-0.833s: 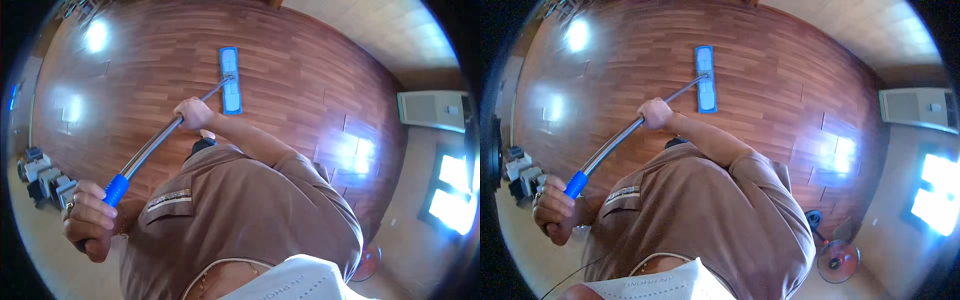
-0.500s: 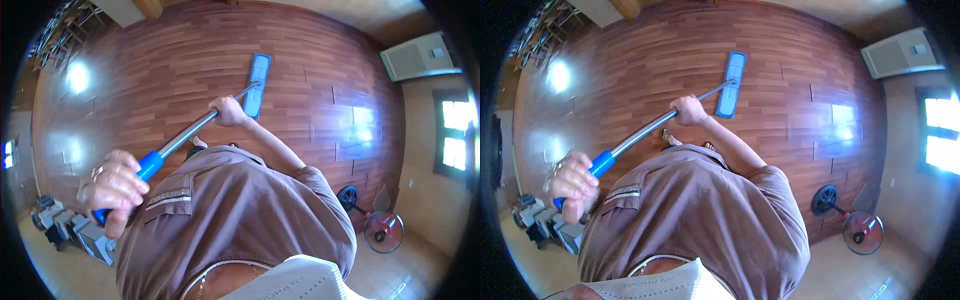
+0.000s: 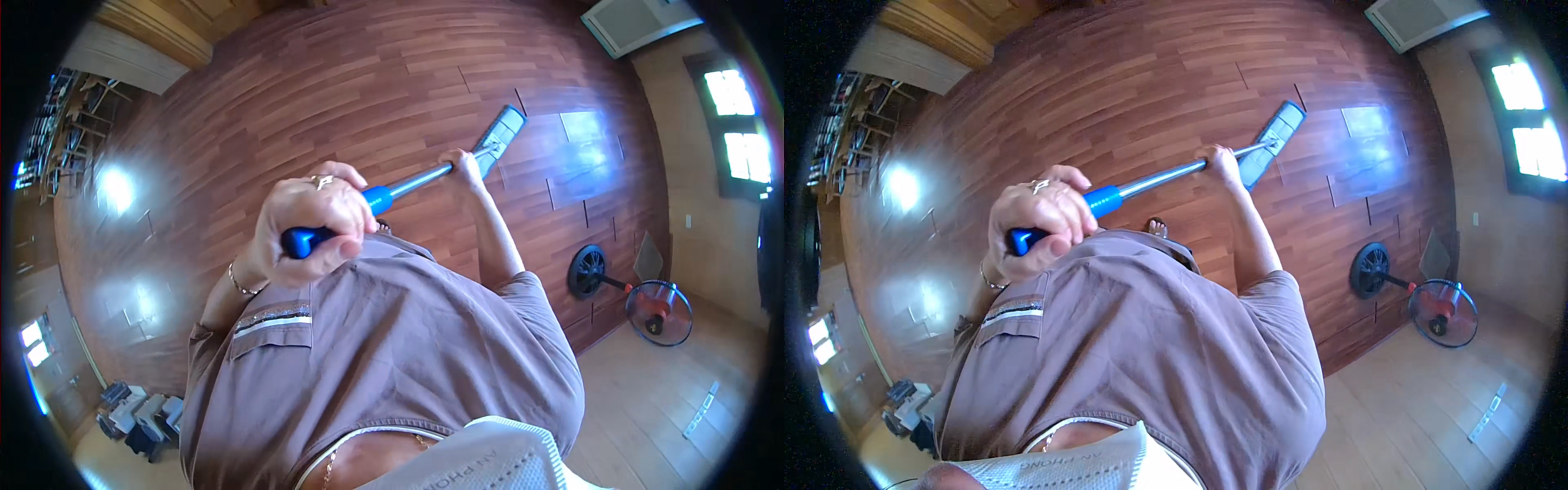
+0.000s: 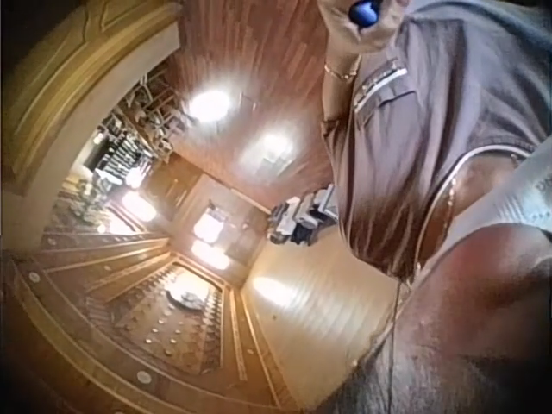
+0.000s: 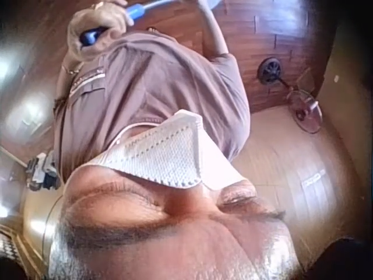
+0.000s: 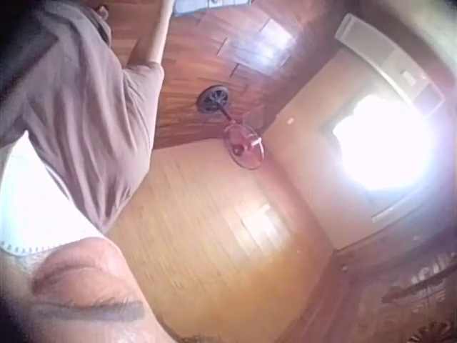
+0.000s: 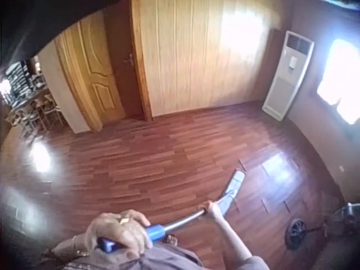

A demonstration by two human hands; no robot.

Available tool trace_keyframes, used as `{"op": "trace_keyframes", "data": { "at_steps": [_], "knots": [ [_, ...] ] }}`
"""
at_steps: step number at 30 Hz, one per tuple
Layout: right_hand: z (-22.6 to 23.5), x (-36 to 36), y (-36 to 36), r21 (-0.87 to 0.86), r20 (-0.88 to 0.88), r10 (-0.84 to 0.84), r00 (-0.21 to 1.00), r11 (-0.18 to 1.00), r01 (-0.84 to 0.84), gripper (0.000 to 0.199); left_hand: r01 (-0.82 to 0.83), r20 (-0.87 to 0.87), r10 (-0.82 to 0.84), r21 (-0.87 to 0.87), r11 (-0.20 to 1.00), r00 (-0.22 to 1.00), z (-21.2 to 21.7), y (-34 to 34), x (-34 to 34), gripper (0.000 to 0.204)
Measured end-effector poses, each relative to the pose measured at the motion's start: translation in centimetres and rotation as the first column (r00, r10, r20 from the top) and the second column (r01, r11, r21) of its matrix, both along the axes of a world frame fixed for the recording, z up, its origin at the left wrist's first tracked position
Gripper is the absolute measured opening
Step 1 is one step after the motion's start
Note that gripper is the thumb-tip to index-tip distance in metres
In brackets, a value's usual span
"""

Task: Mopping a wooden floor using a flat mop.

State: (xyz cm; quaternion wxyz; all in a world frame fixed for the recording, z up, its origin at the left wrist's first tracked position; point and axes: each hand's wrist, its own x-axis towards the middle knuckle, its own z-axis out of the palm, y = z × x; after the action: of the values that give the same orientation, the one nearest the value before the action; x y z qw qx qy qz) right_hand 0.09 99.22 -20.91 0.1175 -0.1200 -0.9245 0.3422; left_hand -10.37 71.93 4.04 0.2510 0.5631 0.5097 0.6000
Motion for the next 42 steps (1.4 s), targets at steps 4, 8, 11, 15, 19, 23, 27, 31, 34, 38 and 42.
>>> {"op": "trace_keyframes", "data": {
  "at_steps": [4,8,11,15,19,23,27,31,34,38,42],
  "knots": [
    [-1.3,4.8,1.2,0.02,0.071,-0.126,0.989,0.992,0.125,0.006,0.064,0.062,-0.063,-0.015,0.998,0.996,-1.6,2.1,1.0,0.015],
    [-2.1,8.5,1.0,-0.034,0.204,-0.234,0.95,0.969,0.246,0.009,0.118,0.152,-0.112,-0.034,0.992,0.982,-2.6,2.8,1.8,0.016],
    [-2.6,10.4,-1.0,-0.04,0.222,-0.292,0.93,0.951,0.308,0.006,0.141,0.267,-0.123,-0.048,0.989,0.956,-3.0,1.6,2.5,0.013],
    [-3.0,11.8,-2.8,0.008,0.155,-0.277,0.948,0.96,0.28,0.006,0.177,0.283,-0.158,-0.044,0.983,0.946,-2.2,0.3,2.7,0.013],
    [-2.3,10.9,-4.7,-0.038,0.147,-0.23,0.962,0.971,0.238,0.009,0.12,0.323,-0.093,-0.064,0.991,0.942,-2.0,-2.3,2.6,0.012],
    [-2.2,8.0,-7.3,0.011,0.08,-0.069,0.994,0.998,0.068,0.011,0.051,0.262,-0.038,-0.041,0.998,0.964,0.0,-6.6,2.3,0.012],
    [-0.2,3.3,-11.7,0.006,0.002,0.091,0.996,0.996,-0.091,0.013,-0.085,0.221,0.083,-0.003,0.996,0.972,2.2,-11.6,2.3,0.011],
    [1.1,-1.3,-15.5,-0.052,0.052,0.269,0.962,0.962,-0.266,0.016,-0.204,0.097,0.2,0.038,0.978,0.975,4.5,-16.5,2.8,0.013],
    [2.8,-4.1,-19.6,-0.1,0.057,0.408,0.911,0.91,-0.402,0.023,-0.299,-0.005,0.303,0.139,0.944,0.953,5.5,-19.9,4.1,0.013],
    [3.8,-7.8,-25.4,-0.058,-0.112,0.548,0.829,0.829,-0.556,0.029,-0.333,-0.151,0.356,0.161,0.929,0.922,8.2,-23.7,5.0,0.013],
    [6.0,-10.0,-31.3,-0.112,-0.2,0.706,0.679,0.672,-0.732,0.039,-0.411,-0.212,0.466,0.256,0.875,0.859,10.3,-26.6,6.5,0.015]
  ]
}}
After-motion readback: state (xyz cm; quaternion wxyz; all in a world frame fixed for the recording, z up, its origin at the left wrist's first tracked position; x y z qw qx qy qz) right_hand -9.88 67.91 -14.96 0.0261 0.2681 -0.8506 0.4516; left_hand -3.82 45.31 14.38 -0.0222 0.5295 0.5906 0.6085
